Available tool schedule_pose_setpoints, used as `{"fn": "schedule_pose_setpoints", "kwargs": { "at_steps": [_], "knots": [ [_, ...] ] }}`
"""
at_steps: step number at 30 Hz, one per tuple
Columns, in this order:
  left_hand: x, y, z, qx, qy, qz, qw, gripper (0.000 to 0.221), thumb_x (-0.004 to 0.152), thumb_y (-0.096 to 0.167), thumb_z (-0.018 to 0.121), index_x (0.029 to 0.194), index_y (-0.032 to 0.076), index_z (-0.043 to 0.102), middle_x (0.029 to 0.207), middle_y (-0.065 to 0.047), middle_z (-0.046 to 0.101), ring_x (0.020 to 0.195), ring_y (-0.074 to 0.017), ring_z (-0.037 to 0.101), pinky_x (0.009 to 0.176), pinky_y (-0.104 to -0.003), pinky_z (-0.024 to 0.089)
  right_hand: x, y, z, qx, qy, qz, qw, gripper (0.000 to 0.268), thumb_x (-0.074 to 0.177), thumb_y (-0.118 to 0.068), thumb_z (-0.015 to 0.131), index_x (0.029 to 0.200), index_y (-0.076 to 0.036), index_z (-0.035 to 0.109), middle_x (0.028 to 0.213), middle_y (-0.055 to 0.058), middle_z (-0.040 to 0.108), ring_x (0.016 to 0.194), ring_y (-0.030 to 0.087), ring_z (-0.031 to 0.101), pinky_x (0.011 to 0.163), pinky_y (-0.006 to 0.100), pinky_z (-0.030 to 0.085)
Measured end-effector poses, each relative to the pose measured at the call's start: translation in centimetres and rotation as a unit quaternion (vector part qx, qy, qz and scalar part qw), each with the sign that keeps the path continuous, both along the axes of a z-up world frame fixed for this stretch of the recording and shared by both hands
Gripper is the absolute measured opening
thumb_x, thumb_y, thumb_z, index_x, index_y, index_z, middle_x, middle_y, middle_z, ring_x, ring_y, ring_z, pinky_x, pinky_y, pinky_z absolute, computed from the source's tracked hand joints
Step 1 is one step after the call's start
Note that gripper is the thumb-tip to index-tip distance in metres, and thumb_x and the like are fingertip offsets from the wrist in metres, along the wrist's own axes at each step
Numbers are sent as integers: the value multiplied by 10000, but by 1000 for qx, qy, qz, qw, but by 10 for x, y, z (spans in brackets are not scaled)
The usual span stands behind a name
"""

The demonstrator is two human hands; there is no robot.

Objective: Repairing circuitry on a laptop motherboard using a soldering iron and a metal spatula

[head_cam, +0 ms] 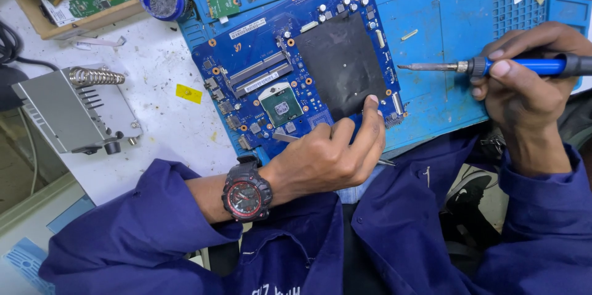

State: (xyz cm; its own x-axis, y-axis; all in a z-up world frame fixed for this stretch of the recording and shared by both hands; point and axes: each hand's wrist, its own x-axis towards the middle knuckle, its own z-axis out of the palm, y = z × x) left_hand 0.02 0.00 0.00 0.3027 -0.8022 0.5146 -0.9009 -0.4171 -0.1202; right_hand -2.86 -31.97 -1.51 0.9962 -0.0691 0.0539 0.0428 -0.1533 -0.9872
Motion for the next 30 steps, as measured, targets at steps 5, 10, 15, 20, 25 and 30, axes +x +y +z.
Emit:
{"fn": "schedule_pose_setpoints", "kwargs": {
  "at_steps": [5,10,15,20,25,30],
  "knots": [
    [2,0,2,3,6,0,1000,221,1015,102,543,1064,97,759,1153,-155,729,590,-77,398,480,-198,265,0,-3,6,-23,8,23,999,129,965,-32,655,980,14,536,813,211,585,585,243,616,532,286,549],
    [2,0,2,0,7,1,1000,210,1004,81,561,1037,99,768,1159,-149,736,580,-69,377,473,-192,255,-1,-9,2,-33,30,35,998,134,953,-42,662,982,16,544,853,229,590,604,256,631,564,299,575],
    [2,-1,3,0,7,5,1000,202,1008,87,566,1029,102,766,1150,-142,738,576,-68,374,477,-193,244,-2,-4,7,-34,44,25,998,125,957,-8,656,996,27,543,868,235,594,605,253,625,560,290,571],
    [1,-1,2,-7,10,7,1000,198,1015,96,569,1026,101,767,1151,-147,738,580,-70,367,482,-197,234,-3,-8,6,-52,46,39,997,123,994,-26,657,1021,13,543,904,233,604,656,256,643,575,287,601],
    [1,-1,1,-10,10,9,1000,196,1004,93,568,1010,110,763,1151,-146,741,580,-70,361,482,-198,231,-5,-12,4,-63,62,40,995,121,1012,-46,648,1035,4,540,906,220,589,698,265,652,589,292,609],
    [1,-1,1,-13,11,9,1000,174,1020,98,595,1024,101,770,1145,-146,735,580,-69,374,473,-195,244,-7,-17,1,-62,64,48,995,121,1026,-47,636,1046,15,535,907,207,590,694,262,658,576,282,606]
  ]
}}
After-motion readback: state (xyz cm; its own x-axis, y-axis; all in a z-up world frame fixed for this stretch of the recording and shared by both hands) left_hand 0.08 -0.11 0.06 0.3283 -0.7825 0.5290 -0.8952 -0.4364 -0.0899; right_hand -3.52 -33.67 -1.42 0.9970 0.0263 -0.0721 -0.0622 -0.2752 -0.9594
